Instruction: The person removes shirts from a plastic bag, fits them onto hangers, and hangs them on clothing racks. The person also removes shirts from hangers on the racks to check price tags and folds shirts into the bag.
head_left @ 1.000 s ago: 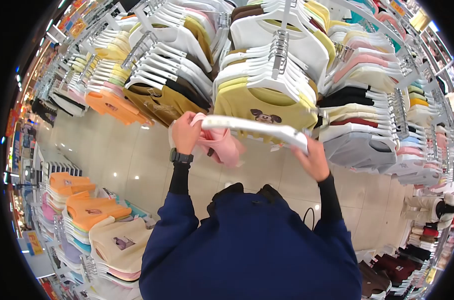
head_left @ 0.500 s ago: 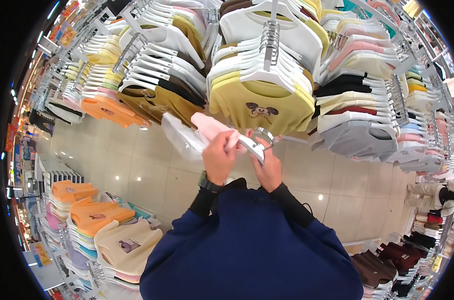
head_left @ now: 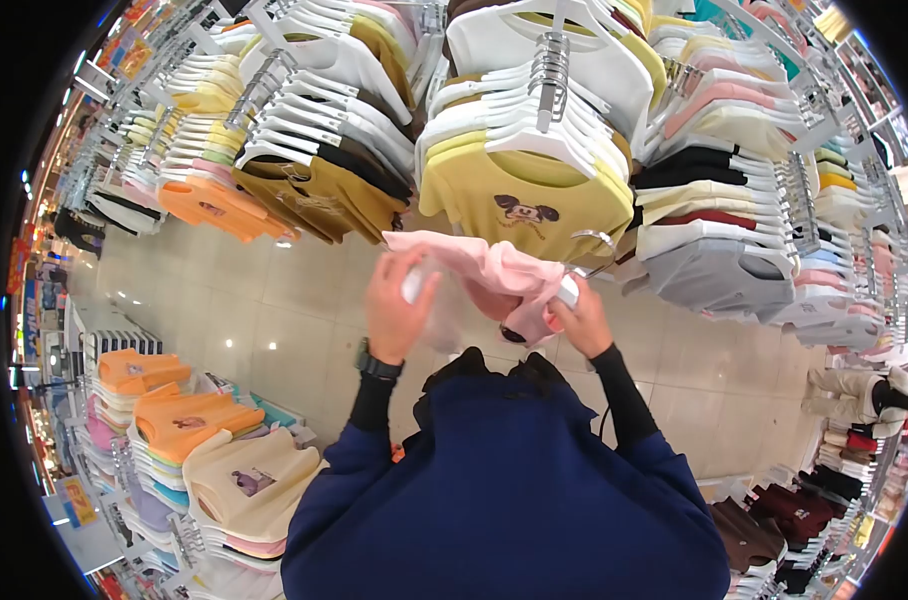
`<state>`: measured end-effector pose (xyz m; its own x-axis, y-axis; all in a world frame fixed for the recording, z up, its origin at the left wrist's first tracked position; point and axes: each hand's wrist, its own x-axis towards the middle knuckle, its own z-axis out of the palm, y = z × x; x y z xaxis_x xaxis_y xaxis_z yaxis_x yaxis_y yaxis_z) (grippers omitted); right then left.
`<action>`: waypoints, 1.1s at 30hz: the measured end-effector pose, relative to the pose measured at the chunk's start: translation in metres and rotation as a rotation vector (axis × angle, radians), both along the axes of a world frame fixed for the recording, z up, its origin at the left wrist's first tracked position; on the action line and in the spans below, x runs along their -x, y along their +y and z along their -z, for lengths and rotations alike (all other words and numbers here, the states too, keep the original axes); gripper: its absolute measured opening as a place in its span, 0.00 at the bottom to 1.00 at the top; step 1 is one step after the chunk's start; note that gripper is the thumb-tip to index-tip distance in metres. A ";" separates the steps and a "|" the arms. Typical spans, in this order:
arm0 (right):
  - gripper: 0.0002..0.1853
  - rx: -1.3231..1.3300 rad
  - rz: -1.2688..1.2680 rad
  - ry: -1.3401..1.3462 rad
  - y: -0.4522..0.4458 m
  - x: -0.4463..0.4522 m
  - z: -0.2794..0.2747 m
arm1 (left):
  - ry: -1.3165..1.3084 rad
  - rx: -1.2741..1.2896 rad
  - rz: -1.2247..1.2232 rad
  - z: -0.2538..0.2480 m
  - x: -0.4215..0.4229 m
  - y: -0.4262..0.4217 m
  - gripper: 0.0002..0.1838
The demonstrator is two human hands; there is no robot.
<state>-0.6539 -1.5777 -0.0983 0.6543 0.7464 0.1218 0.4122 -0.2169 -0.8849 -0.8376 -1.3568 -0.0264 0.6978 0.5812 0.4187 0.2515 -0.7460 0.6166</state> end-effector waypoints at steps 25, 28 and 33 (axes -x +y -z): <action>0.18 0.122 -0.324 0.016 -0.015 0.010 -0.037 | 0.357 -0.258 0.833 -0.016 -0.082 -0.019 0.13; 0.23 0.091 -0.515 0.146 -0.026 -0.001 -0.042 | 0.574 -0.198 0.888 -0.025 -0.081 -0.023 0.17; 0.28 0.500 -0.653 0.685 -0.038 -0.043 -0.036 | 0.440 -0.193 0.925 -0.031 -0.065 -0.025 0.20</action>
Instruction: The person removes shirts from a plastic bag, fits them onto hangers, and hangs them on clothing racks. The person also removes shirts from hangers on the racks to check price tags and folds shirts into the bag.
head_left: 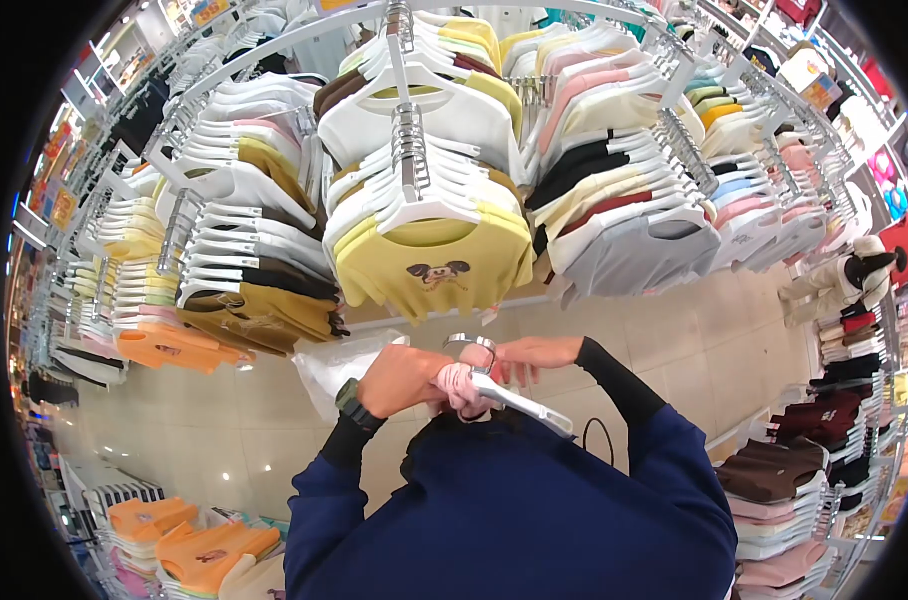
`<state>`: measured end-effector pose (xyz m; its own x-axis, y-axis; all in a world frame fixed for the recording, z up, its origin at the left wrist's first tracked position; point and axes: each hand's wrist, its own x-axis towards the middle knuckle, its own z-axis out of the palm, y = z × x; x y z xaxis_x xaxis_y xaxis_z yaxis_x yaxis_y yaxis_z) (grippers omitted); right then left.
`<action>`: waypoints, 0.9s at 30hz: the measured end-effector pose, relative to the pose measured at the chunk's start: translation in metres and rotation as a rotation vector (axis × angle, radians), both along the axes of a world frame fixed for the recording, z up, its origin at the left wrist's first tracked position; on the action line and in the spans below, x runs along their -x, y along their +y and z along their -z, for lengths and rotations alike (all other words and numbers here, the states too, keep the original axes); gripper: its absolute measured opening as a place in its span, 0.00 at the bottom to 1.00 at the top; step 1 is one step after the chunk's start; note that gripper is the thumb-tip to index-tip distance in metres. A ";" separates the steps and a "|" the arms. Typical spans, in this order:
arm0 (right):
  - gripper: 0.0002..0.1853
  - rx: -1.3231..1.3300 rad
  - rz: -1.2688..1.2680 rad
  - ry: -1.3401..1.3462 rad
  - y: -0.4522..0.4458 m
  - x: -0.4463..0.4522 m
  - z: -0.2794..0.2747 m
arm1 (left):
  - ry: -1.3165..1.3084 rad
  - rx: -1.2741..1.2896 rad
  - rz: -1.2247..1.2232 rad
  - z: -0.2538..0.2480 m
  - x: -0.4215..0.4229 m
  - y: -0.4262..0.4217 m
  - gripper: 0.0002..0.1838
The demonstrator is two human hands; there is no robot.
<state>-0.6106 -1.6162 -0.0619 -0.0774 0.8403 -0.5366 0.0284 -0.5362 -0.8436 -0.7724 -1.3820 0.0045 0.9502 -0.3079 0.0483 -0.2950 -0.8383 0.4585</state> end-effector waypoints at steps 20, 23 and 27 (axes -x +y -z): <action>0.16 -0.241 0.603 -0.043 0.029 0.022 0.131 | -0.207 0.191 -0.239 -0.011 0.037 0.017 0.14; 0.10 -0.164 0.874 0.020 0.025 0.004 0.133 | -0.206 0.202 -0.307 -0.010 0.041 0.023 0.15; 0.12 -0.306 1.140 0.268 0.000 -0.016 0.114 | -0.233 0.151 -0.488 0.009 0.051 0.039 0.13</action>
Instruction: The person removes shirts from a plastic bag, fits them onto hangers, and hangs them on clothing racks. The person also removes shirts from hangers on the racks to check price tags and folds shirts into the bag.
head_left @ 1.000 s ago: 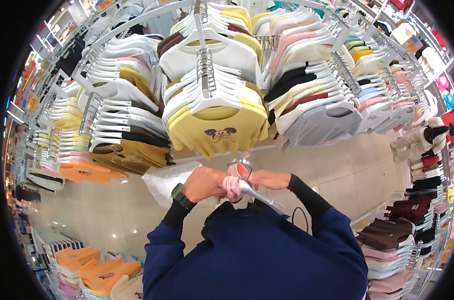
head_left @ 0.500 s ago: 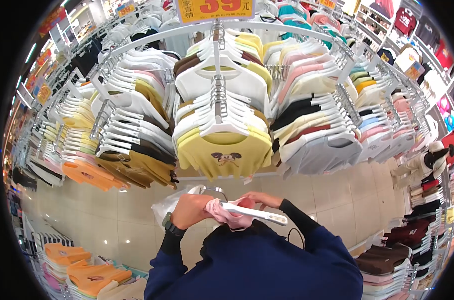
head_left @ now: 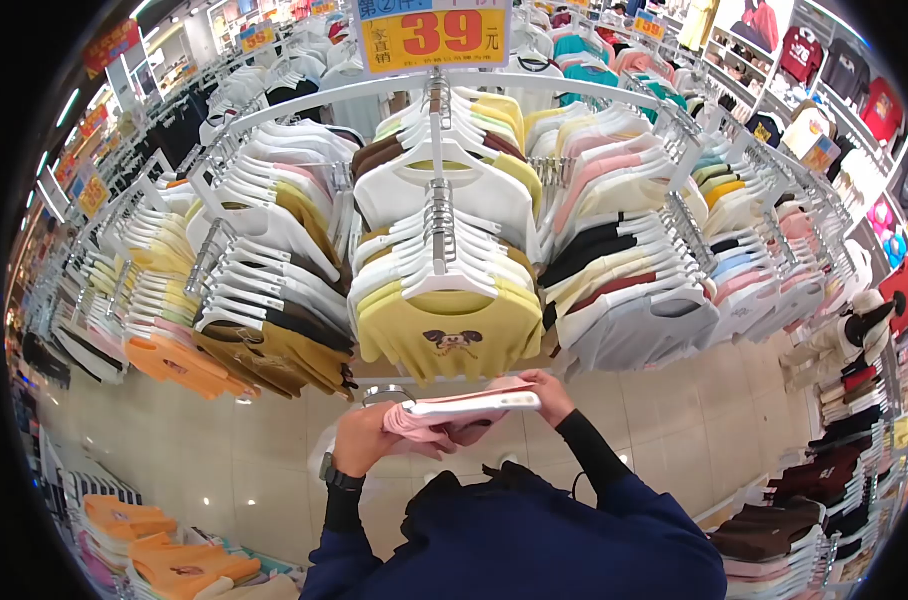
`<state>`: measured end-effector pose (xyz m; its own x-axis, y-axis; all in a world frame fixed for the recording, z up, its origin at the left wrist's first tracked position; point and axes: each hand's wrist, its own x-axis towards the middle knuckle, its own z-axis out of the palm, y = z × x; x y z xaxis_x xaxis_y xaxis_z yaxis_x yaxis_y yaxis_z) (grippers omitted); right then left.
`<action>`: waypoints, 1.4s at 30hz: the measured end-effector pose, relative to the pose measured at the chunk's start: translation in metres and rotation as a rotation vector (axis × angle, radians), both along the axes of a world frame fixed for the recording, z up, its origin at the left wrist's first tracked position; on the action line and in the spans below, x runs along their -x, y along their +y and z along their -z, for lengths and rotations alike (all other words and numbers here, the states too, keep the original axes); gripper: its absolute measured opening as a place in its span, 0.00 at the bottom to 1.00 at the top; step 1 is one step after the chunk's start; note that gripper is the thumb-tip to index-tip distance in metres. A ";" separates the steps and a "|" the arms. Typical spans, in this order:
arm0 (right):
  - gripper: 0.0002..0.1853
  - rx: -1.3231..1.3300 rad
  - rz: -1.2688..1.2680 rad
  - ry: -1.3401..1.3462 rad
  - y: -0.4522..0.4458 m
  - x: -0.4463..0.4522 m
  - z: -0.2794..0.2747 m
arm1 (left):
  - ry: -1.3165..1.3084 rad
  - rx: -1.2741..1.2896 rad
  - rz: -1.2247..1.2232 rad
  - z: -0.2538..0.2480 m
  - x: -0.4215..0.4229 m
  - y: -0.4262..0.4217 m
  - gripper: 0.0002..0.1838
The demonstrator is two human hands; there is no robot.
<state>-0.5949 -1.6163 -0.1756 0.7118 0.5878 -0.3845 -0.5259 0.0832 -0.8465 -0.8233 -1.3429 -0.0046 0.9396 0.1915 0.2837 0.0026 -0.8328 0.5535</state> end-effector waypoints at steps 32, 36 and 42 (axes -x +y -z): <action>0.19 0.669 -0.514 -1.319 0.030 0.053 -0.190 | -0.031 0.013 0.064 0.027 -0.054 -0.012 0.15; 0.17 0.553 -0.313 -1.874 0.027 0.035 -0.195 | -0.045 0.023 0.141 0.009 -0.070 -0.014 0.15; 0.13 0.523 -0.179 -1.525 0.020 0.025 -0.172 | -0.022 -0.032 0.054 -0.005 -0.079 -0.010 0.15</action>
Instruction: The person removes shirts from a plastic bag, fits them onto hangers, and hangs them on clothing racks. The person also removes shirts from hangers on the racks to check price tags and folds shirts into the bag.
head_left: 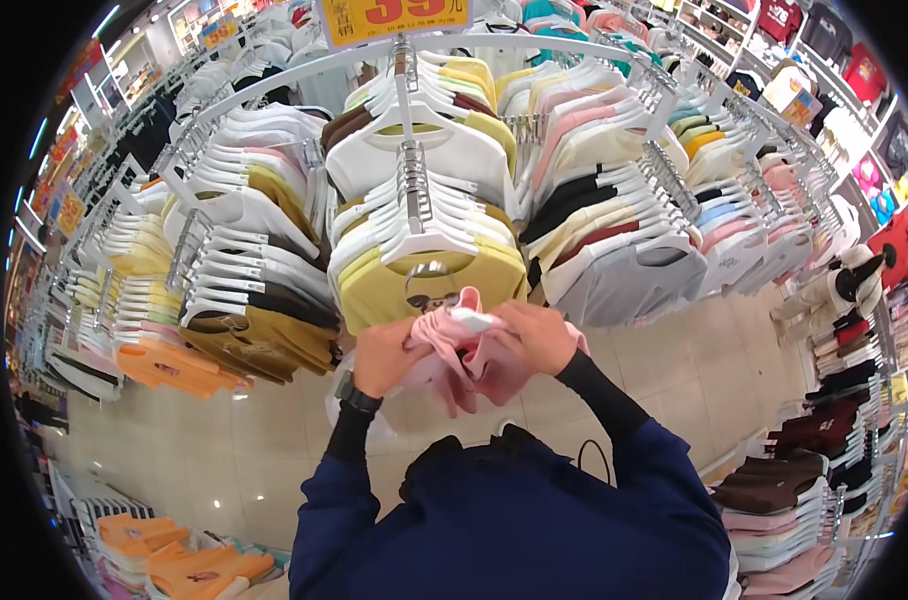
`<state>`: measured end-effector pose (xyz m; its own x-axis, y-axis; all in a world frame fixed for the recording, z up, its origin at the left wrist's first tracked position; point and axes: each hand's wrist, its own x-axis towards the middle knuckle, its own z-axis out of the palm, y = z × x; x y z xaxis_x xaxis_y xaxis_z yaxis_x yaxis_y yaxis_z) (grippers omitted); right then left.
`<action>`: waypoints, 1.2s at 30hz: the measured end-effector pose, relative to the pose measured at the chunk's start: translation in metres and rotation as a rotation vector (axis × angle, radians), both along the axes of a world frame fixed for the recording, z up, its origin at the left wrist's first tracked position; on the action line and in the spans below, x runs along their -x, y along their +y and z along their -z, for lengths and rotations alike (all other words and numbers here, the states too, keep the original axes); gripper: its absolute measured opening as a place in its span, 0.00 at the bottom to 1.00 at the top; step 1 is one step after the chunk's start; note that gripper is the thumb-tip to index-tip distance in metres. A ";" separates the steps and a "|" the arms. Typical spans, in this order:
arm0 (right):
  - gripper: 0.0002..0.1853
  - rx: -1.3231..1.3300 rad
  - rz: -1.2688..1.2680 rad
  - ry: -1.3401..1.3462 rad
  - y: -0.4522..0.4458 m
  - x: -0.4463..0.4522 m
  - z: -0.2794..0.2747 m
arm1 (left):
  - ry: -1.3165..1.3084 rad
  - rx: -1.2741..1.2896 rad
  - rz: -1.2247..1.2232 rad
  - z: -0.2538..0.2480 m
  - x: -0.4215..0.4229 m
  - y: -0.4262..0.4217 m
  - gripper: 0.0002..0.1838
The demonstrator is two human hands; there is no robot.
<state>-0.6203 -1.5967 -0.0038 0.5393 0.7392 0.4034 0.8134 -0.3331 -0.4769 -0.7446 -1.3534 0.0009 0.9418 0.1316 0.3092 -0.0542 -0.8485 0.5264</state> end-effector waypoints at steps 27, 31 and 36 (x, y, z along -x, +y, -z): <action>0.16 -0.014 -0.051 0.197 0.076 -0.103 0.098 | 0.056 0.204 -0.275 0.126 0.020 0.150 0.18; 0.15 0.079 0.000 0.121 0.044 -0.122 0.125 | 0.088 0.129 -0.307 0.150 0.028 0.180 0.15; 0.15 0.050 0.089 0.146 0.035 -0.122 0.141 | 0.251 0.001 -0.400 0.156 0.033 0.196 0.13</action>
